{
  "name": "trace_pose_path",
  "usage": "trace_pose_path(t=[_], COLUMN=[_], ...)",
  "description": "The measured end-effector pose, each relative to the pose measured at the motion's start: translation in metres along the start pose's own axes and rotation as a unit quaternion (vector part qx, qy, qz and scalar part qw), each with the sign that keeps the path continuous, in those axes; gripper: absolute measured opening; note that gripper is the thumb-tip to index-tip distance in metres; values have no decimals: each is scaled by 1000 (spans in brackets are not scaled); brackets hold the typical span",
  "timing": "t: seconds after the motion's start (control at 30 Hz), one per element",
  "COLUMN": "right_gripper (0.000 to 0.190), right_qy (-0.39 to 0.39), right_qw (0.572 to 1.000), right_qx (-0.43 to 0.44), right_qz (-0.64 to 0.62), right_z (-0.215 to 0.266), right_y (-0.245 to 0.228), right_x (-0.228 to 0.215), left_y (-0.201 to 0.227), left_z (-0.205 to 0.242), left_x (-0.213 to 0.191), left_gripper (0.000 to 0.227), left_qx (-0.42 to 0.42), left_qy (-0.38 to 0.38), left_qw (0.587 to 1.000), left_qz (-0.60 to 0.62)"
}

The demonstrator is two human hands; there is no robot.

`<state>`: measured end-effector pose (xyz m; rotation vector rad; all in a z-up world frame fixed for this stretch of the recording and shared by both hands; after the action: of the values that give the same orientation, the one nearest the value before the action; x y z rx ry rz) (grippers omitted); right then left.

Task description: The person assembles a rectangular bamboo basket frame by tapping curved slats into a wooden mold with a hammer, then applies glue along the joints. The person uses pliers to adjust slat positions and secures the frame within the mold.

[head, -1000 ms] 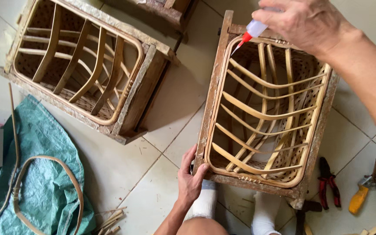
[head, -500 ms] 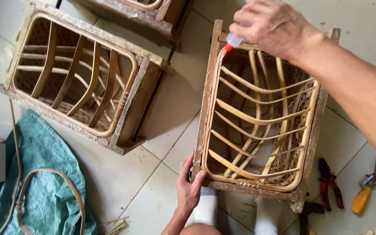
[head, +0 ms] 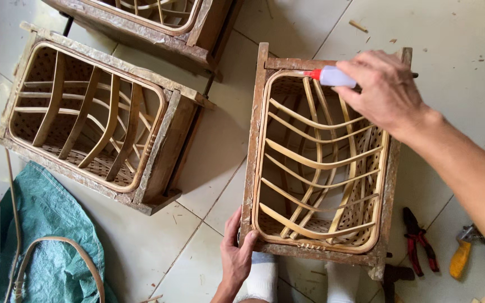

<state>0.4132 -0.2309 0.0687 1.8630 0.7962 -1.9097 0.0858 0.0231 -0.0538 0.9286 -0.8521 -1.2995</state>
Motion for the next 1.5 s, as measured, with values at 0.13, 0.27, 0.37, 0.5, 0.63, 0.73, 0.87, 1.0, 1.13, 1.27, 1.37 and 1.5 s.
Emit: trace_pose_path(t=[0.13, 0.27, 0.37, 0.5, 0.63, 0.73, 0.87, 1.0, 1.13, 1.27, 1.37, 1.5], right_gripper=[33, 30, 30, 31, 30, 29, 32, 32, 38, 35, 34, 31], right_qy=[10, 25, 20, -1, -1, 13, 26, 19, -8, 11, 6, 26], right_qw=[1000, 1000, 1000, 999, 999, 999, 999, 998, 997, 997, 997, 994], right_qx=[-10, -4, 13, 36, 36, 34, 34, 59, 75, 78, 80, 105], right_qz=[-3, 11, -1, -2, 11, 8, 14, 4, 9, 17, 20, -21], right_z=[-7, -10, -4, 20, 30, 30, 30, 46, 63, 66, 64, 80], right_y=[-7, -11, -4, 18, 26, 25, 21, 35, 50, 53, 52, 64], right_x=[3, -2, -6, -14, -9, -5, -13, -29, -26, -24, -21, -35], left_y=[1, 1, -6, -11, -11, -12, -13, -12, -24, -30, -36, -39], left_z=[1, 1, 1, 2, 1, 1, 2, 1, 4, 2, 5, 5], left_x=[-2, -1, -2, -1, -1, -1, -1, -3, -6, -6, -7, -11], left_gripper=[62, 62, 64, 63, 62, 61, 60, 57, 58, 58, 58, 58], left_qx=[6, 2, -29, -24, -26, -18, -19, 4, -17, -25, -41, -34], left_qy=[4, 5, 6, 6, 6, 4, 7, 7, 16, 21, 22, 30], left_qw=[1000, 1000, 1000, 1000, 999, 1000, 1000, 1000, 999, 999, 998, 999], left_qz=[-11, -23, -8, 18, 22, 23, 21, 4, 23, 29, 28, 26])
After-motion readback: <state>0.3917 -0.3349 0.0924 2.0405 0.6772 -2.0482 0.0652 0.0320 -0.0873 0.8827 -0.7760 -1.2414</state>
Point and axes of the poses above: each hand's wrist, its own z-axis away from the middle knuckle, its own x-axis out of the palm, y = z × x, the point moved 10 cm from there along -z, towards the middle knuckle, and after that the axes turned 9 degrees about -y, right-handed, at the moved point
